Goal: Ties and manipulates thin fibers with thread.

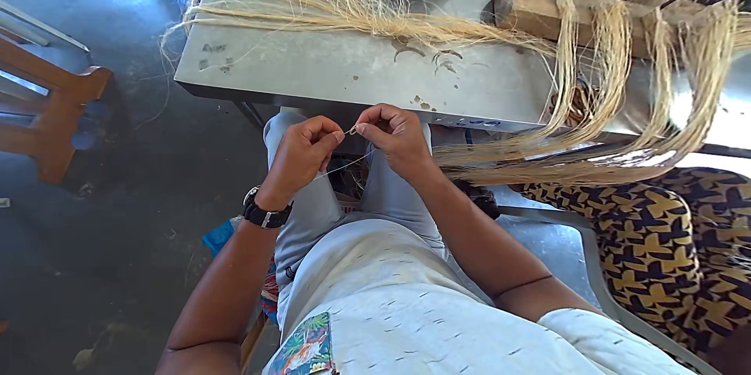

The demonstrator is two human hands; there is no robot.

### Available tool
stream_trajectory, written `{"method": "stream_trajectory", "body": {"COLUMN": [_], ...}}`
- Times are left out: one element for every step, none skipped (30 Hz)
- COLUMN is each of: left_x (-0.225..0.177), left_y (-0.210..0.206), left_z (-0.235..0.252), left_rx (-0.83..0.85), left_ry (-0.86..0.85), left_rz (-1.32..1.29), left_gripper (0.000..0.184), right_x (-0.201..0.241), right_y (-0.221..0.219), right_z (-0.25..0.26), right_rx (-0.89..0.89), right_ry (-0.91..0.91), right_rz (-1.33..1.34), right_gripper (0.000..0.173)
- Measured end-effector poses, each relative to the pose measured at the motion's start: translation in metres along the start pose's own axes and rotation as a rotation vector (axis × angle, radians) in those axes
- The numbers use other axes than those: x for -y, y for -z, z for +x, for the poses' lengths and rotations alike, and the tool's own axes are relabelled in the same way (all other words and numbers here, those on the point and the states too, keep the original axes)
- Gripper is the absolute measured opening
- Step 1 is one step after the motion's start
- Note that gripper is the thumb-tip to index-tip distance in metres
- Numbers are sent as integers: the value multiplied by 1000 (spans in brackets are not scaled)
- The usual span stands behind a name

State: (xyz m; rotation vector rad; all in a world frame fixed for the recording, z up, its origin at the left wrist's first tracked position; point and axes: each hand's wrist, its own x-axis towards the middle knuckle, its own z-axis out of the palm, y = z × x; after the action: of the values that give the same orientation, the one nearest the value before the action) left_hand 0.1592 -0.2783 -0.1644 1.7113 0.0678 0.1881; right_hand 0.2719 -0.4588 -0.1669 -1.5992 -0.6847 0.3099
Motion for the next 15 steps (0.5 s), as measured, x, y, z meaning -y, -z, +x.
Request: {"method": "stream_trajectory", "body": {"left_x": [1, 1, 0, 0, 0, 1, 1, 1, 1, 2, 3, 4, 6, 7, 7], "left_y": [1, 2, 3, 3, 3, 4, 4, 5, 5, 5, 6, 6, 8, 9, 10], "left_z": [0, 0, -1, -1, -2, -2, -3, -4, -4, -5, -5, -5, -5, -5, -5], "left_rx": [-9, -17, -24, -28, -32, -35, -38, -39, -41, -40, -35, -26, -18, -24, -42], "left_ry": [-10, -14, -14, -14, -15, -18, -18, -18, -18, -21, -28, -34, -43, -62, -91], "left_rz": [22, 42, 61, 77, 94, 109, 120, 130, 140, 153, 168, 187, 220, 276, 353], "left_gripper": [10, 10, 10, 10, 11, 11, 11, 11, 11, 11, 11, 11, 12, 13, 15], "right_x": [1, 1, 2, 2, 2, 2, 3, 3, 3, 3, 3, 3, 3, 2, 2], "right_y": [-1, -2, -3, -4, -4, -5, -5, -5, -5, -6, -5, -5, -4, -2, 0], "right_z": [0, -1, -1, -1, -1, -2, -2, -2, -2, -2, -1, 0, 1, 4, 6], "right_rx": [6, 9, 11, 14, 18, 22, 25, 27, 27, 28, 28, 24, 18, 10, 1], "right_ry": [-2, 2, 7, 10, 10, 9, 5, -1, -3, -7, -12, -18, -23, -26, -25], "right_rz": [0, 3, 6, 8, 10, 11, 9, 5, -2, -9, -16, -24, -34, -44, -53], "right_gripper": [6, 6, 5, 5, 5, 5, 6, 6, 6, 6, 7, 7, 7, 7, 7]}}
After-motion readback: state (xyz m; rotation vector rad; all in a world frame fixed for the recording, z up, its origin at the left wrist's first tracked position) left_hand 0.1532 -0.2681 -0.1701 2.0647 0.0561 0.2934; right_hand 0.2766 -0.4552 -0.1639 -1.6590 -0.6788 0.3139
